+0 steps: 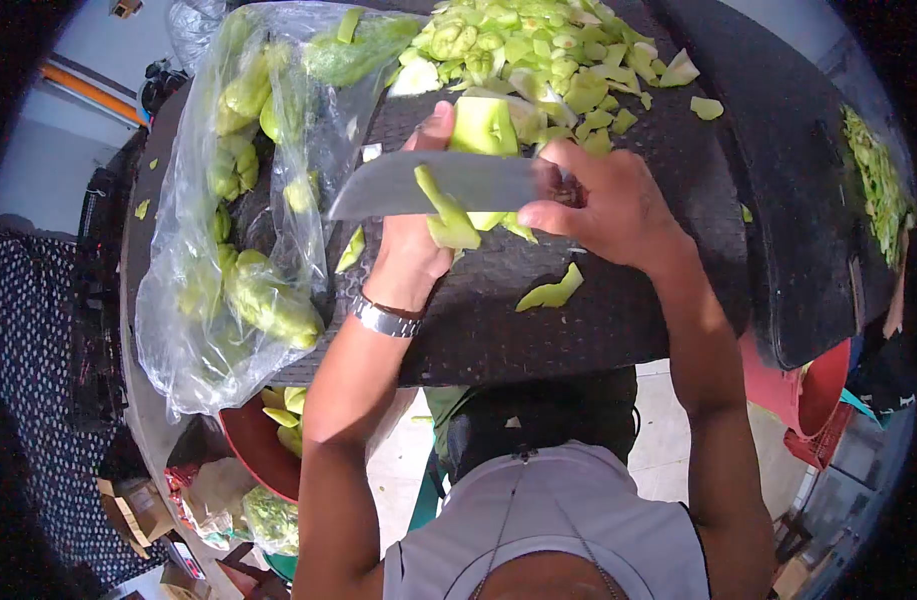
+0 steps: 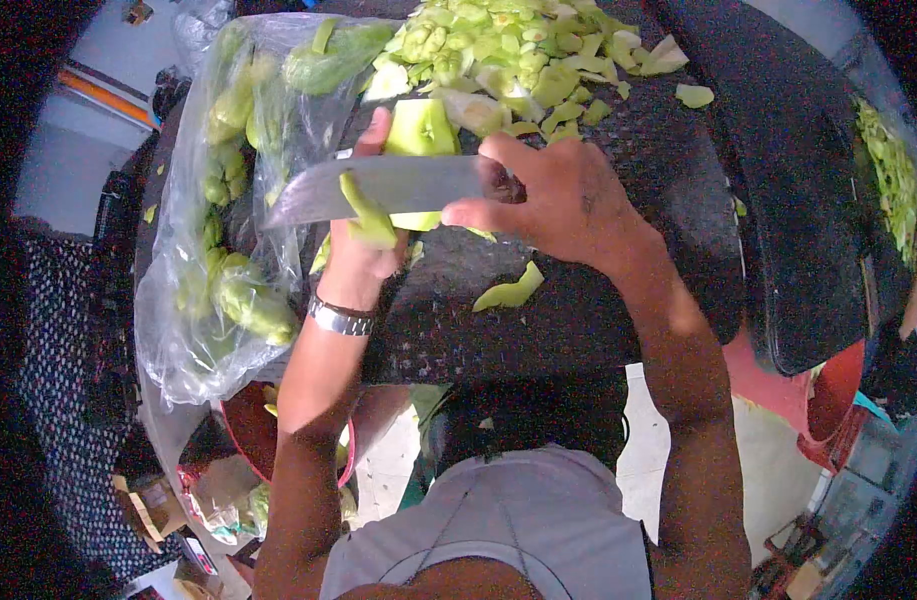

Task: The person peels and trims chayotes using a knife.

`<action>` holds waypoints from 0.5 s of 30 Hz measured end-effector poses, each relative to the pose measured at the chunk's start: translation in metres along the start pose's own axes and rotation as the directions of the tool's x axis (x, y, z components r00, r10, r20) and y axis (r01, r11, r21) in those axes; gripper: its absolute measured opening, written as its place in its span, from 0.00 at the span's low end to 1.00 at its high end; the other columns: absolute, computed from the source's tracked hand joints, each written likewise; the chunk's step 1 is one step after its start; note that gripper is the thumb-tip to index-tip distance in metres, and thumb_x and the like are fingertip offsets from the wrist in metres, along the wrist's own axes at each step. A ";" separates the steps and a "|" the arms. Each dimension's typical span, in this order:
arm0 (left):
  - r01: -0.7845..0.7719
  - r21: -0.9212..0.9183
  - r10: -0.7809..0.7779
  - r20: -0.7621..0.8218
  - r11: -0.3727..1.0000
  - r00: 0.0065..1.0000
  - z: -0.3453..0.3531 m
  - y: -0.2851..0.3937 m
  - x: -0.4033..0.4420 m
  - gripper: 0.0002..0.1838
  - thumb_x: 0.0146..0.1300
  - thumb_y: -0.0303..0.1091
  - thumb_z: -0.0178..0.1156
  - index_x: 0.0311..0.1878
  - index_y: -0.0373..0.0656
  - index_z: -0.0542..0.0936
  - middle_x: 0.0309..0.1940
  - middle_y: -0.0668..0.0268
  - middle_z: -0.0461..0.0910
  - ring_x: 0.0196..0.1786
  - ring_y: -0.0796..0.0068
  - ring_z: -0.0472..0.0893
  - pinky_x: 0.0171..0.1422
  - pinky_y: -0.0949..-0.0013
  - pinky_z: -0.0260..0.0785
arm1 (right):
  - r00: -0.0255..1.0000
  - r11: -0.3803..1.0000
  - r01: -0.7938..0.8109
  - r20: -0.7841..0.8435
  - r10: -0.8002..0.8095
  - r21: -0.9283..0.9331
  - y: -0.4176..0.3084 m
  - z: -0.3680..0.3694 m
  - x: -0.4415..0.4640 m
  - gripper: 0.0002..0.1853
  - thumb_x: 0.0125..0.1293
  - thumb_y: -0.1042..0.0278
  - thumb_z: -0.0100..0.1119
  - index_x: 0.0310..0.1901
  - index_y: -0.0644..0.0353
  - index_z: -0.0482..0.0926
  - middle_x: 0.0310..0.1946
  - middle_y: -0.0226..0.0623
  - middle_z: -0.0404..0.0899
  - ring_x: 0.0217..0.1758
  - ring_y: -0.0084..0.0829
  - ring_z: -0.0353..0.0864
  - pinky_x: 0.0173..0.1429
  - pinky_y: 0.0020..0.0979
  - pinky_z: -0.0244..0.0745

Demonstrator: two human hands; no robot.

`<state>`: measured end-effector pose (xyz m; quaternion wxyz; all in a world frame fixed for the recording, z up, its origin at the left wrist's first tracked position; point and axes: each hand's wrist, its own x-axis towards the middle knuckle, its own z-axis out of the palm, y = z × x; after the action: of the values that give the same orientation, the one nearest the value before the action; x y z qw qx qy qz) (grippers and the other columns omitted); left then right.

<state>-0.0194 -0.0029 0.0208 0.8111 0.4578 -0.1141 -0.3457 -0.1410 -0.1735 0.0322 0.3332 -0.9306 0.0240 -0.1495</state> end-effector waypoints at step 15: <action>0.059 0.000 -0.059 -0.095 0.998 0.994 0.001 -0.009 0.000 0.22 0.78 0.54 0.58 0.58 0.43 0.78 0.51 0.64 0.82 0.52 0.73 0.83 0.55 0.63 0.78 | 0.991 0.960 0.016 -0.124 -0.053 -0.281 0.026 -0.002 0.004 0.30 0.63 0.30 0.65 0.41 0.55 0.81 0.23 0.38 0.83 0.29 0.45 0.87 0.36 0.43 0.79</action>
<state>-0.0243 -0.0066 0.0141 0.8044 0.4780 -0.0621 -0.3473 -0.1360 -0.1955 0.0179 0.1936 -0.9568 0.0504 -0.2108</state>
